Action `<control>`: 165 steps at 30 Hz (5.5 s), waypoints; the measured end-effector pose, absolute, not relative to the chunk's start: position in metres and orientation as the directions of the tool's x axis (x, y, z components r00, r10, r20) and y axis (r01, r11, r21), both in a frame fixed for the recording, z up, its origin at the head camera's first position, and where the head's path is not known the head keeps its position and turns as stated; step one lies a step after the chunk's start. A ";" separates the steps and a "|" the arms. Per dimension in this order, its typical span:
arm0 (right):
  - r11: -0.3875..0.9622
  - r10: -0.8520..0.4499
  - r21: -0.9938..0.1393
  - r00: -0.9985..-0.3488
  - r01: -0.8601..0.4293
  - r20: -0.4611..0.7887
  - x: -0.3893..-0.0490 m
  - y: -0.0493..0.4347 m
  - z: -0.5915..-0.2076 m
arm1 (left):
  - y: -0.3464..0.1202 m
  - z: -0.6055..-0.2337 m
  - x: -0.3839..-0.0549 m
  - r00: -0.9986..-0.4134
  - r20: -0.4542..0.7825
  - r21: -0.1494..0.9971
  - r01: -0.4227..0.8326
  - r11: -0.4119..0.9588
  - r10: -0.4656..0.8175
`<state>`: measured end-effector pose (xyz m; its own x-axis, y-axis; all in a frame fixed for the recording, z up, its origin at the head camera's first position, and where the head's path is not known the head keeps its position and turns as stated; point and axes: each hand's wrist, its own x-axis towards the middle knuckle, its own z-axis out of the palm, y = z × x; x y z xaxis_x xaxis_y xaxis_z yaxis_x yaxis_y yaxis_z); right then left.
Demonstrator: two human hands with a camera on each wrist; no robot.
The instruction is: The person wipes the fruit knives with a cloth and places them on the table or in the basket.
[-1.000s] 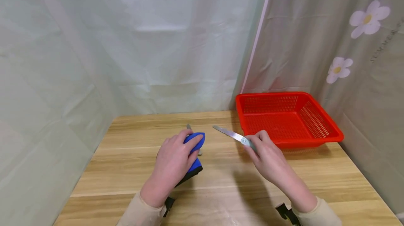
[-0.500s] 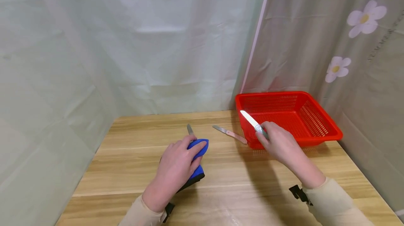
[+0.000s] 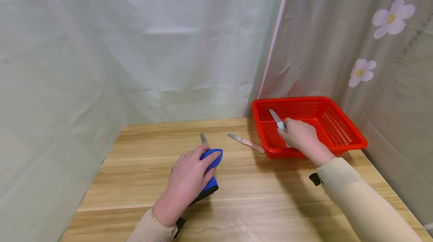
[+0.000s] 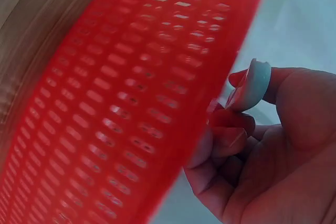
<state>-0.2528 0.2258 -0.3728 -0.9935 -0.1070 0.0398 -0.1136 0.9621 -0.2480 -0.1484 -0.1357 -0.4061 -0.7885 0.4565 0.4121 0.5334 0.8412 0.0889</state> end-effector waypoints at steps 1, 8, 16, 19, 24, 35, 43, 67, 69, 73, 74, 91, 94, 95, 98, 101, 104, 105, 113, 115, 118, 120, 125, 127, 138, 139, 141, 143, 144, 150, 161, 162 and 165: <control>0.966 -0.101 -0.238 -0.995 -0.103 0.019 -0.257 0.226 -0.374 | -0.136 -0.406 -0.149 -0.788 0.413 0.088 0.533 0.841 0.456; 0.977 -0.048 -0.214 -0.988 -0.016 -0.144 -0.281 0.222 -0.386 | -0.137 -0.410 -0.153 -0.793 0.408 0.094 0.530 0.843 0.453; 0.988 -0.015 -0.153 -0.961 0.028 -0.277 -0.294 0.217 -0.402 | -0.138 -0.416 -0.153 -0.804 0.402 0.104 0.515 0.851 0.438; 0.992 -0.005 -0.124 -0.957 0.032 -0.289 -0.296 0.215 -0.409 | -0.138 -0.417 -0.153 -0.802 0.404 0.103 0.518 0.849 0.440; 0.994 -0.015 -0.108 -0.952 0.019 -0.305 -0.301 0.212 -0.418 | -0.139 -0.417 -0.153 -0.801 0.404 0.105 0.520 0.848 0.441; 0.985 -0.014 -0.164 -0.911 0.059 -0.411 -0.303 0.214 -0.421 | -0.138 -0.417 -0.153 -0.807 0.396 0.108 0.514 0.851 0.438; 0.988 -0.036 -0.148 -0.904 0.031 -0.427 -0.307 0.212 -0.422 | -0.140 -0.421 -0.154 -0.830 0.374 0.129 0.488 0.863 0.413; 0.983 -0.181 -0.043 -0.983 -0.181 0.019 -0.275 0.207 -0.385 | -0.148 -0.421 -0.155 -0.834 0.396 0.133 0.466 0.875 0.384; 0.973 -0.224 -0.031 -0.971 -0.227 0.083 -0.267 0.201 -0.383 | -0.148 -0.421 -0.155 -0.832 0.406 0.124 0.461 0.879 0.379; 0.943 -0.330 0.022 -0.923 -0.333 0.199 -0.252 0.189 -0.383 | -0.147 -0.421 -0.153 -0.826 0.423 0.110 0.453 0.885 0.371; 0.935 -0.350 0.029 -0.911 -0.352 0.217 -0.249 0.185 -0.383 | -0.147 -0.421 -0.153 -0.825 0.427 0.106 0.453 0.885 0.371; 0.860 -0.481 -0.037 -0.833 -0.509 0.273 -0.219 0.134 -0.400 | -0.145 -0.420 -0.149 -0.817 0.431 0.084 0.459 0.884 0.383; 0.837 -0.518 -0.011 -0.800 -0.547 0.304 -0.217 0.122 -0.407 | -0.145 -0.420 -0.149 -0.818 0.427 0.081 0.460 0.884 0.386; 0.831 -0.527 -0.009 -0.792 -0.556 0.310 -0.217 0.118 -0.409 | -0.145 -0.420 -0.149 -0.817 0.427 0.080 0.461 0.884 0.388; 0.822 -0.535 -0.045 -0.796 -0.568 0.284 -0.216 0.106 -0.415 | -0.145 -0.420 -0.148 -0.814 0.431 0.078 0.463 0.883 0.388; 0.835 -0.516 -0.085 -0.828 -0.543 0.222 -0.217 0.098 -0.422 | -0.146 -0.420 -0.148 -0.814 0.433 0.080 0.463 0.883 0.387; 0.851 -0.502 -0.075 -0.847 -0.520 0.175 -0.220 0.096 -0.431 | -0.146 -0.421 -0.148 -0.815 0.429 0.082 0.463 0.882 0.388; 0.855 -0.500 -0.056 -0.850 -0.515 0.167 -0.222 0.097 -0.434 | -0.146 -0.421 -0.148 -0.816 0.427 0.081 0.464 0.882 0.390; 0.886 -0.463 0.045 -0.875 -0.461 0.143 -0.229 0.103 -0.458 | -0.147 -0.423 -0.146 -0.818 0.417 0.076 0.465 0.882 0.396; 0.896 -0.444 0.064 -0.887 -0.439 0.125 -0.231 0.104 -0.461 | -0.147 -0.423 -0.146 -0.819 0.414 0.076 0.466 0.882 0.397; 0.908 -0.417 0.094 -0.904 -0.409 0.091 -0.235 0.104 -0.465 | -0.147 -0.422 -0.145 -0.819 0.412 0.077 0.467 0.881 0.398; 0.914 -0.401 0.099 -0.913 -0.393 0.076 -0.237 0.103 -0.467 | -0.147 -0.421 -0.145 -0.818 0.415 0.078 0.469 0.880 0.399; 0.922 -0.383 0.094 -0.919 -0.375 0.096 -0.241 0.102 -0.473 | -0.147 -0.420 -0.144 -0.809 0.423 0.076 0.481 0.873 0.408; 0.920 -0.387 0.117 -0.914 -0.374 0.122 -0.243 0.101 -0.475 | -0.147 -0.420 -0.144 -0.806 0.426 0.075 0.485 0.872 0.412; 0.914 -0.388 0.215 -0.896 -0.343 0.218 -0.247 0.100 -0.481 | -0.147 -0.421 -0.144 -0.809 0.423 0.090 0.486 0.869 0.408; 0.922 -0.373 0.201 -0.901 -0.332 0.221 -0.247 0.100 -0.481 | -0.147 -0.421 -0.144 -0.810 0.422 0.092 0.485 0.870 0.407; 0.941 -0.333 0.145 -0.911 -0.306 0.241 -0.246 0.100 -0.482 | -0.146 -0.421 -0.144 -0.813 0.419 0.093 0.482 0.871 0.405; 0.957 -0.291 0.081 -0.923 -0.279 0.251 -0.244 0.100 -0.482 | -0.146 -0.422 -0.144 -0.814 0.417 0.095 0.481 0.872 0.403; 0.960 -0.281 0.062 -0.927 -0.274 0.249 -0.243 0.100 -0.482 | -0.146 -0.422 -0.144 -0.815 0.417 0.096 0.480 0.872 0.403; 0.945 -0.305 -0.025 -0.904 -0.327 0.300 -0.232 0.103 -0.479 | -0.144 -0.423 -0.144 -0.817 0.411 0.100 0.481 0.871 0.404; 0.842 -0.334 -0.258 -0.834 -0.473 0.439 -0.205 0.115 -0.474 | -0.144 -0.425 -0.147 -0.819 0.408 0.100 0.480 0.871 0.404; 0.838 -0.334 -0.262 -0.829 -0.479 0.449 -0.202 0.116 -0.472 | -0.144 -0.425 -0.147 -0.817 0.410 0.100 0.482 0.870 0.406; 0.829 -0.321 -0.295 -0.836 -0.475 0.445 -0.192 0.117 -0.457 | -0.141 -0.422 -0.148 -0.811 0.416 0.102 0.491 0.865 0.411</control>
